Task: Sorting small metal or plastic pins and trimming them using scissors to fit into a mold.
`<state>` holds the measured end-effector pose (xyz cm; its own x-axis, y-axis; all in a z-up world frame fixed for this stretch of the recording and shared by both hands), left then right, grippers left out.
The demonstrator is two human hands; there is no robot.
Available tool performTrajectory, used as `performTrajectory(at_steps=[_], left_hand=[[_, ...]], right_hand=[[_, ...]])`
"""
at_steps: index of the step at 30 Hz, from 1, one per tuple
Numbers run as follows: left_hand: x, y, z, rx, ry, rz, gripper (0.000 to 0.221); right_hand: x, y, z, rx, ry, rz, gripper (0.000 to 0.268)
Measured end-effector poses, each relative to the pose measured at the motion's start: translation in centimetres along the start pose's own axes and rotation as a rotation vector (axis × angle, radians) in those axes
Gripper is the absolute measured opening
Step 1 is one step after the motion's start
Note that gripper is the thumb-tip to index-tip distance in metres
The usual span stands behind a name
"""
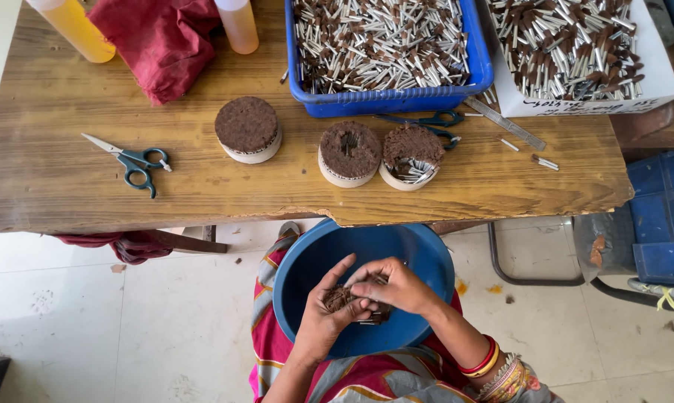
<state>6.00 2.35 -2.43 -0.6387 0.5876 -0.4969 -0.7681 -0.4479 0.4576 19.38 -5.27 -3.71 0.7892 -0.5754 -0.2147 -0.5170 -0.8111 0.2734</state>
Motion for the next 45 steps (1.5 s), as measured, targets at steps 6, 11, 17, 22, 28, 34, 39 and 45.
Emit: performTrajectory(at_steps=[6,11,17,22,28,34,39,45], left_hand=[[1.7,-0.5,-1.8,0.143,0.266,0.224,0.064],[0.8,-0.1,-1.3,0.052,0.096,0.110,0.068],[0.1,-0.3,0.4,-0.071,-0.034,0.045,0.074],[0.5,0.0,0.4,-0.044,0.024,0.165,0.066],[0.8,0.0,-0.1,-0.045,0.008,0.164,0.065],[0.8,-0.2,-0.4,-0.051,0.007,0.155,0.068],[0.8,-0.2,0.4,-0.042,0.028,0.183,0.069],[1.3,-0.2,-0.5,-0.074,0.000,0.161,0.063]], right_hand=[[2.1,-0.9,1.1,0.148,0.031,0.040,0.029],[2.4,0.0,3.5,-0.037,0.088,-0.055,0.034],[-0.6,0.6,-1.4,0.035,0.149,-0.016,0.017],[-0.3,1.0,-0.5,0.119,0.279,0.090,0.014],[0.3,-0.1,-2.3,0.159,0.185,0.217,0.014],[1.5,-0.9,-1.0,0.188,0.106,0.126,0.016],[0.2,-0.4,-0.9,0.127,0.051,0.060,0.018],[2.4,-0.6,0.0,0.135,-0.001,0.132,0.018]])
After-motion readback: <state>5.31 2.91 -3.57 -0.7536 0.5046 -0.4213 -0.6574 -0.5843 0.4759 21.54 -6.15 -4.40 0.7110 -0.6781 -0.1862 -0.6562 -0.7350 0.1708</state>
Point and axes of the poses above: each hand's wrist, its own y-axis away from the middle knuckle, its own x-axis out of the back of the hand, z = x × y, the point moved 7 cm from there along -y, towards the middle knuckle, and after that the axes turned 12 degrees about z, right-handed, at the moved point
